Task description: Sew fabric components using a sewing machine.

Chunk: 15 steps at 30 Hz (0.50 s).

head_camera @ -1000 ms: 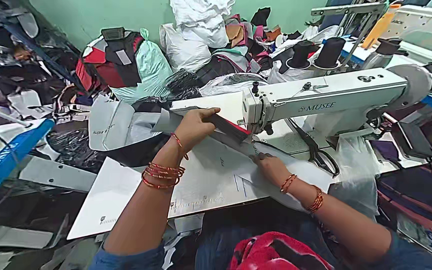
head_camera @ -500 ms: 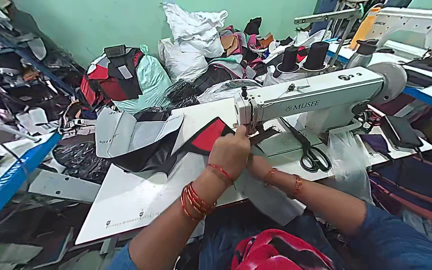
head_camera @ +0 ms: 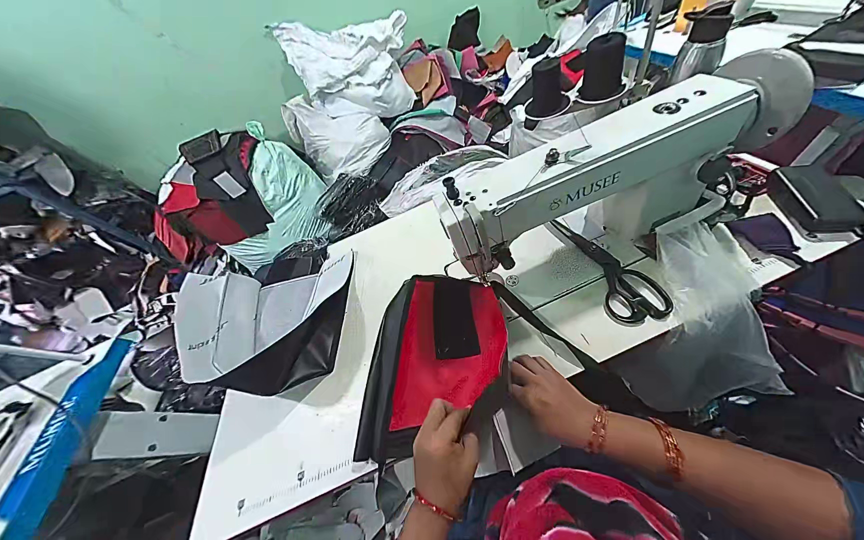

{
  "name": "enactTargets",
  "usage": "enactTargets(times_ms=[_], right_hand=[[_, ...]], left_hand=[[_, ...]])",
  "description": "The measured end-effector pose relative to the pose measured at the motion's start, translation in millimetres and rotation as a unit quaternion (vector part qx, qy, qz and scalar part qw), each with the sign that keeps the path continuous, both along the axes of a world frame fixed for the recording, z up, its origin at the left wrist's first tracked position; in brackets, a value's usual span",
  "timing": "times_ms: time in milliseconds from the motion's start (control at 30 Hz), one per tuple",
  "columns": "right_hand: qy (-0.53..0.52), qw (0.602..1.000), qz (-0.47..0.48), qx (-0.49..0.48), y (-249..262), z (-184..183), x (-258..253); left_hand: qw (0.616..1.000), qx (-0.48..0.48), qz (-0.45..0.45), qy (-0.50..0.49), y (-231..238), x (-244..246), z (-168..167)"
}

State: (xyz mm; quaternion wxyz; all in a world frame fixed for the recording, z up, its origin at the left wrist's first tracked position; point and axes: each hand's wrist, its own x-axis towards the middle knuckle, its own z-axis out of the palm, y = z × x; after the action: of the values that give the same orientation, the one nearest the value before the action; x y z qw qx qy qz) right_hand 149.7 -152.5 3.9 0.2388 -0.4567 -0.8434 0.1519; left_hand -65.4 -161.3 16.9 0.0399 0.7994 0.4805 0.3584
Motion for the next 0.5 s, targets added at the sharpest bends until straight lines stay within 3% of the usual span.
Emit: enactTargets(times_ms=[133, 367, 500], right_hand=[[0.034, 0.990, 0.046, 0.132, -19.6, -30.3, 30.4], [0.083, 0.961, -0.005, 0.263, -27.4, -61.1, 45.2], [0.105, 0.948, -0.003, 0.301, -28.0, -70.1, 47.5]], left_hand=[[0.993, 0.019, -0.054, 0.107, -3.2, -3.6, -22.3], [0.963, -0.102, -0.045, 0.244, -5.2, 35.2, 24.0], [0.953, -0.087, -0.056, 0.285, -7.5, 48.8, 15.9]])
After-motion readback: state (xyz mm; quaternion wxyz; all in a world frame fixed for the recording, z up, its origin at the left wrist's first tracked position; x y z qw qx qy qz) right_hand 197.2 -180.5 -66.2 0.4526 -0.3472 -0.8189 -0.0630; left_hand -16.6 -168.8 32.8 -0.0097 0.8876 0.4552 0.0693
